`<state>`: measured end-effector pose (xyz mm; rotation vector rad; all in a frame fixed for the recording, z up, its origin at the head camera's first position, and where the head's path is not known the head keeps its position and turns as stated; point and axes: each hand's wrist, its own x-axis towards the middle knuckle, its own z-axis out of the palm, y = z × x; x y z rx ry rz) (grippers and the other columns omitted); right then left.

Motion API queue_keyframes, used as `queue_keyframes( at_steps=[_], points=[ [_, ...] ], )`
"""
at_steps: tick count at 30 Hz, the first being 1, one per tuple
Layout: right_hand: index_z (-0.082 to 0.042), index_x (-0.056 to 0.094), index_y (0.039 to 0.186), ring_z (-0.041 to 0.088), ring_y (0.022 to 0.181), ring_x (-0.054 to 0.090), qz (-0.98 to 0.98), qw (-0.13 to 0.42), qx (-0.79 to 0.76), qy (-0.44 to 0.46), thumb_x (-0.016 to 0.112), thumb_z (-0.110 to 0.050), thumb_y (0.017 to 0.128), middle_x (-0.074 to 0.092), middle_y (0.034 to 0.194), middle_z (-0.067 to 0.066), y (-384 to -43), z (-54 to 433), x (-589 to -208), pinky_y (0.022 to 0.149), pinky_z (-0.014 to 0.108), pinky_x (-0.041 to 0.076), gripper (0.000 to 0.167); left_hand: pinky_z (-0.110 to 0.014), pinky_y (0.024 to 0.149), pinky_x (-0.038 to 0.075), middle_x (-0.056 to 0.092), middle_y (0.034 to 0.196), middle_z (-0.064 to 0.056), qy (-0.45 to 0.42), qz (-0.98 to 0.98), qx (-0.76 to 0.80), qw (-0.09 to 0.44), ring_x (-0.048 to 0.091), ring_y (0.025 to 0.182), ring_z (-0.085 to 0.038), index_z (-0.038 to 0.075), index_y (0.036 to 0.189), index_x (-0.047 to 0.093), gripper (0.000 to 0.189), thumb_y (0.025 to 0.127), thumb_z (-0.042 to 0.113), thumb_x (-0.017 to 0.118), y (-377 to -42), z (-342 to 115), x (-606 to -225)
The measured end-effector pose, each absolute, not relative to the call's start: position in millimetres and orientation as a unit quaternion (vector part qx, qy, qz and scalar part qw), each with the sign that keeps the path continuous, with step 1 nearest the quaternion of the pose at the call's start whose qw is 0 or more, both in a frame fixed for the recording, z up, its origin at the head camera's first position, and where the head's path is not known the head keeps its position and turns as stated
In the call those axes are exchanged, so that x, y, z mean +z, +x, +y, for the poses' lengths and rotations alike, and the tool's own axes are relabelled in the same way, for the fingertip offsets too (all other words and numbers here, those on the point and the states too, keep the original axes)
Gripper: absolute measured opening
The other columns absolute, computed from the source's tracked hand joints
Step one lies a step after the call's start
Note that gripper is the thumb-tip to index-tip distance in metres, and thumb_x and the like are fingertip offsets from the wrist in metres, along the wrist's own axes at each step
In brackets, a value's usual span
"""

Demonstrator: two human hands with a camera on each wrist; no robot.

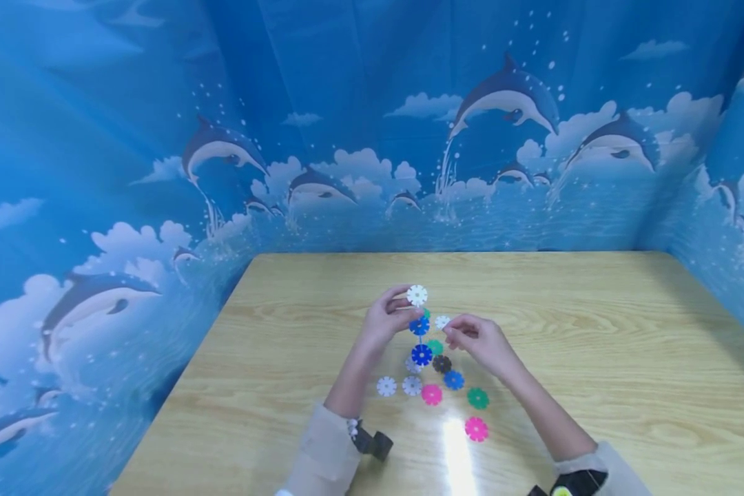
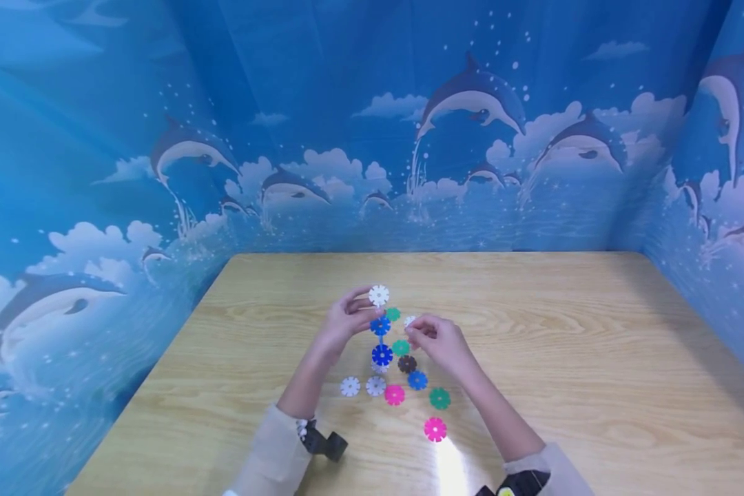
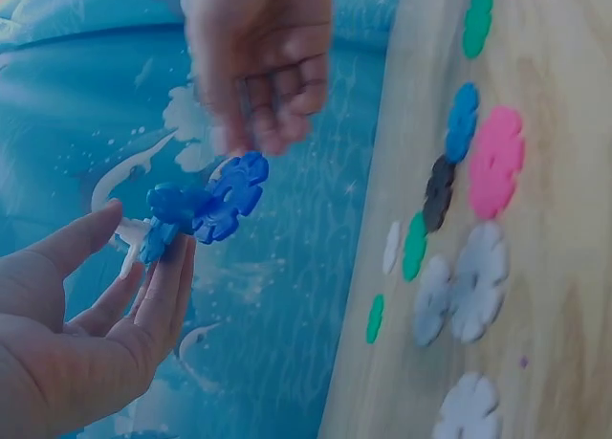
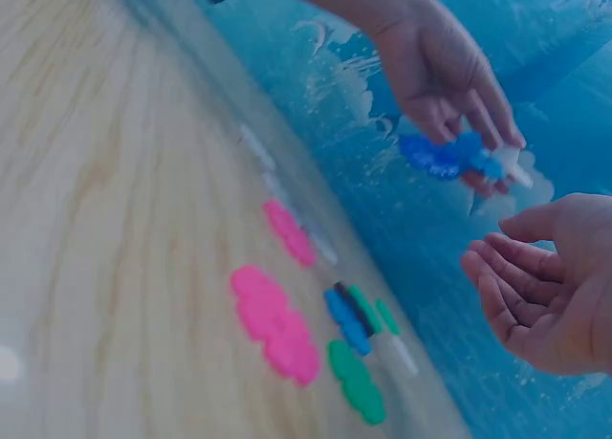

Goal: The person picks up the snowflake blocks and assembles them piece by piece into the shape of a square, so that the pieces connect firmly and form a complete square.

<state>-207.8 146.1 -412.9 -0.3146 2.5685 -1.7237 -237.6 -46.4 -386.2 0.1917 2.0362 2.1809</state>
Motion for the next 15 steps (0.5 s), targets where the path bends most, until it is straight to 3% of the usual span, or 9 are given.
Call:
queue_keyframes(
  at_steps=[5, 12, 15],
  points=[
    [-0.003, 0.063, 0.102, 0.020, 0.083, 0.060, 0.863, -0.013, -0.492, -0.109, 0.065, -0.013, 0.085, 0.064, 0.090, 0.005, -214.7, 143.6, -441.0, 0.074, 0.031, 0.053, 0.019, -0.037, 0.087, 0.049, 0.056, 0.111, -0.016, 0.056, 0.670, 0.737, 0.069, 0.060, 0.092, -0.022, 0.006, 0.132, 0.046, 0.056, 0.081, 0.005, 0.068, -239.1, -58.1, -378.1],
    [-0.002, 0.060, 0.116, 0.030, 0.102, 0.049, 0.910, -0.105, -0.351, -0.195, 0.070, -0.017, 0.082, 0.058, 0.111, 0.013, -217.5, 139.0, -468.5, 0.088, 0.047, 0.045, 0.039, -0.038, 0.088, 0.049, 0.056, 0.113, -0.016, 0.060, 0.672, 0.734, 0.083, 0.059, 0.092, -0.021, 0.008, 0.133, 0.045, 0.056, 0.082, 0.006, 0.067, -239.1, -62.0, -375.9],
    [-0.002, 0.062, 0.114, 0.028, 0.102, 0.048, 0.915, -0.116, -0.327, -0.205, 0.070, -0.019, 0.082, 0.057, 0.112, 0.013, -218.5, 138.3, -472.5, 0.088, 0.046, 0.044, 0.038, -0.036, 0.088, 0.049, 0.056, 0.111, -0.016, 0.059, 0.672, 0.733, 0.088, 0.059, 0.092, -0.021, 0.009, 0.132, 0.047, 0.055, 0.082, 0.007, 0.068, -241.8, -61.4, -381.1]
  ],
)
